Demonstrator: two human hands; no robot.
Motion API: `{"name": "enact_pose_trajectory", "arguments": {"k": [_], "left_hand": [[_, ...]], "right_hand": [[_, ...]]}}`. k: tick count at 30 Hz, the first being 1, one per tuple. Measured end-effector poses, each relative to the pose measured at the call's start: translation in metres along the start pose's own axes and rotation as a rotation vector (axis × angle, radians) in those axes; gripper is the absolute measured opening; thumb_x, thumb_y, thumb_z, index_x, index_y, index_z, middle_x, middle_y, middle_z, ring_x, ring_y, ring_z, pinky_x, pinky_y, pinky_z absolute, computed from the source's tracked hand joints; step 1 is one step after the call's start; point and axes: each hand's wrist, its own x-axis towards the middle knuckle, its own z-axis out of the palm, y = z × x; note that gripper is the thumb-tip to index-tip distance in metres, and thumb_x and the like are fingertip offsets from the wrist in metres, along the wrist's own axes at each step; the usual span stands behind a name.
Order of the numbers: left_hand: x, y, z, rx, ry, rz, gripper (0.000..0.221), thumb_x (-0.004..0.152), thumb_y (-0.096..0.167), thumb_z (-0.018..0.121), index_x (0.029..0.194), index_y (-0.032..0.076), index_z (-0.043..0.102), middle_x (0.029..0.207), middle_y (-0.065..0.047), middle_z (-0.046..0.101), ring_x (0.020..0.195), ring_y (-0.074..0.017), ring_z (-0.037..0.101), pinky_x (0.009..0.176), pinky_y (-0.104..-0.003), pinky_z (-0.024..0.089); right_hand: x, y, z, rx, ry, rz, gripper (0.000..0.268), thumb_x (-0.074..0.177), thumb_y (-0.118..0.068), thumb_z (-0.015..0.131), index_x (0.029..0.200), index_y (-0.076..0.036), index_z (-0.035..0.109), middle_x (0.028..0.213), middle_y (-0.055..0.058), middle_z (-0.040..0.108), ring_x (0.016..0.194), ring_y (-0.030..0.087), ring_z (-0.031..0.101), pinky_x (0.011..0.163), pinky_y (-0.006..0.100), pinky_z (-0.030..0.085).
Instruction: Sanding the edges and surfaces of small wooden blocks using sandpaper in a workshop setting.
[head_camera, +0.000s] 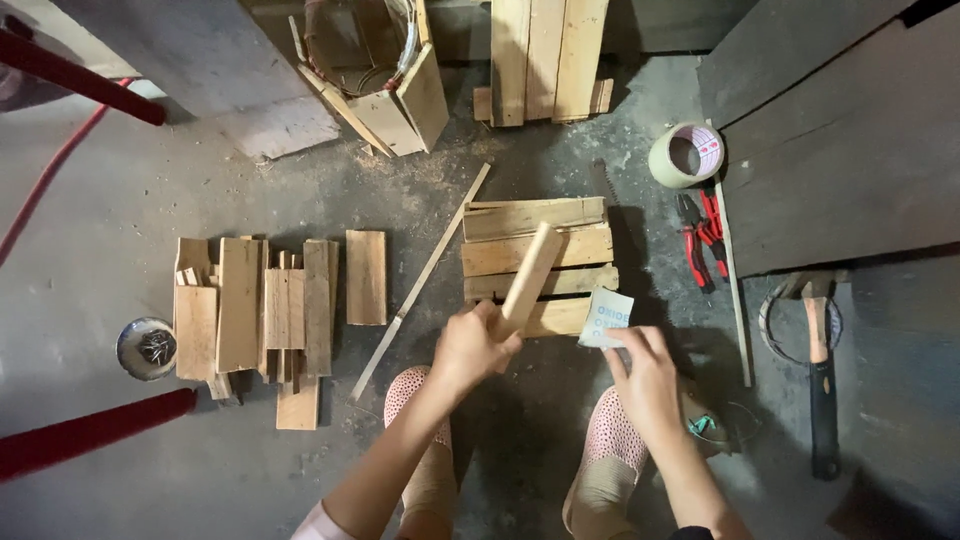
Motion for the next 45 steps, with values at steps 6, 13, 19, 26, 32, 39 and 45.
{"name": "enact_pose_trajectory", "arguments": {"k": [6, 13, 19, 26, 32, 39, 45], "left_hand": [[-0.001, 0.011, 0.002, -0.152, 0.101, 0.119, 0.019, 0.079, 0.022, 0.073, 0.093, 0.010, 0.068, 0.078, -0.014, 0.075, 0.075, -0.0384, 0.075, 0.065, -0.047, 0.059], [-0.007, 0.031, -0.015, -0.158, -0.042, 0.055, 0.053, 0.080, 0.021, 0.078, 0.123, 0.008, 0.051, 0.097, -0.018, 0.074, 0.093, -0.0441, 0.073, 0.076, -0.053, 0.061], [-0.009, 0.020, -0.011, -0.217, -0.066, 0.065, 0.026, 0.081, 0.025, 0.072, 0.103, 0.013, 0.064, 0.094, -0.017, 0.076, 0.093, -0.0426, 0.074, 0.076, -0.052, 0.057], [-0.062, 0.046, -0.055, -1.304, -0.444, -0.091, 0.030, 0.085, 0.000, 0.053, 0.113, -0.002, 0.040, 0.108, -0.035, 0.064, 0.068, -0.0373, 0.071, 0.060, -0.050, 0.063], [-0.095, 0.064, -0.069, -1.148, -0.608, 0.132, 0.076, 0.095, 0.019, 0.061, 0.157, 0.022, 0.018, 0.122, -0.023, 0.067, 0.075, -0.0254, 0.070, 0.069, -0.039, 0.065], [-0.102, 0.063, -0.049, -1.254, -0.684, 0.182, 0.076, 0.099, 0.026, 0.056, 0.162, 0.025, 0.012, 0.116, -0.022, 0.055, 0.082, -0.0290, 0.069, 0.075, -0.038, 0.062], [-0.099, 0.060, -0.052, -1.354, -0.674, 0.239, 0.079, 0.100, 0.035, 0.054, 0.164, 0.024, 0.009, 0.115, -0.027, 0.059, 0.072, -0.0251, 0.067, 0.064, -0.033, 0.060]], "right_hand": [[0.016, 0.013, -0.025, -0.001, 0.098, 0.059, 0.018, 0.090, -0.042, 0.075, 0.100, -0.028, 0.075, 0.113, -0.002, 0.058, 0.104, 0.024, 0.068, 0.088, 0.036, 0.056], [0.027, -0.016, -0.046, 0.971, 0.062, 0.468, 0.014, 0.100, -0.012, 0.066, 0.112, -0.006, 0.066, 0.096, 0.008, 0.067, 0.079, 0.024, 0.072, 0.075, 0.035, 0.062], [0.027, -0.022, -0.047, 1.040, 0.017, 0.510, 0.021, 0.099, -0.006, 0.061, 0.120, -0.001, 0.059, 0.100, 0.016, 0.067, 0.085, 0.029, 0.072, 0.078, 0.039, 0.061], [0.039, -0.040, -0.069, 0.864, 0.043, 0.396, 0.034, 0.097, 0.002, 0.061, 0.129, 0.002, 0.051, 0.116, 0.024, 0.067, 0.102, 0.034, 0.070, 0.089, 0.043, 0.058], [0.040, -0.074, -0.097, 0.413, 0.034, 0.218, 0.016, 0.094, -0.019, 0.066, 0.104, -0.008, 0.059, 0.090, 0.006, 0.074, 0.075, 0.015, 0.067, 0.065, 0.029, 0.049], [0.029, -0.086, -0.099, 0.366, 0.003, -0.002, 0.014, 0.095, -0.022, 0.064, 0.102, -0.012, 0.057, 0.097, 0.001, 0.072, 0.063, 0.013, 0.060, 0.053, 0.028, 0.041], [0.026, -0.089, -0.112, 0.613, 0.044, -0.077, 0.011, 0.094, -0.006, 0.062, 0.101, -0.003, 0.054, 0.136, 0.018, 0.066, 0.121, 0.025, 0.068, 0.101, 0.032, 0.055]]}}
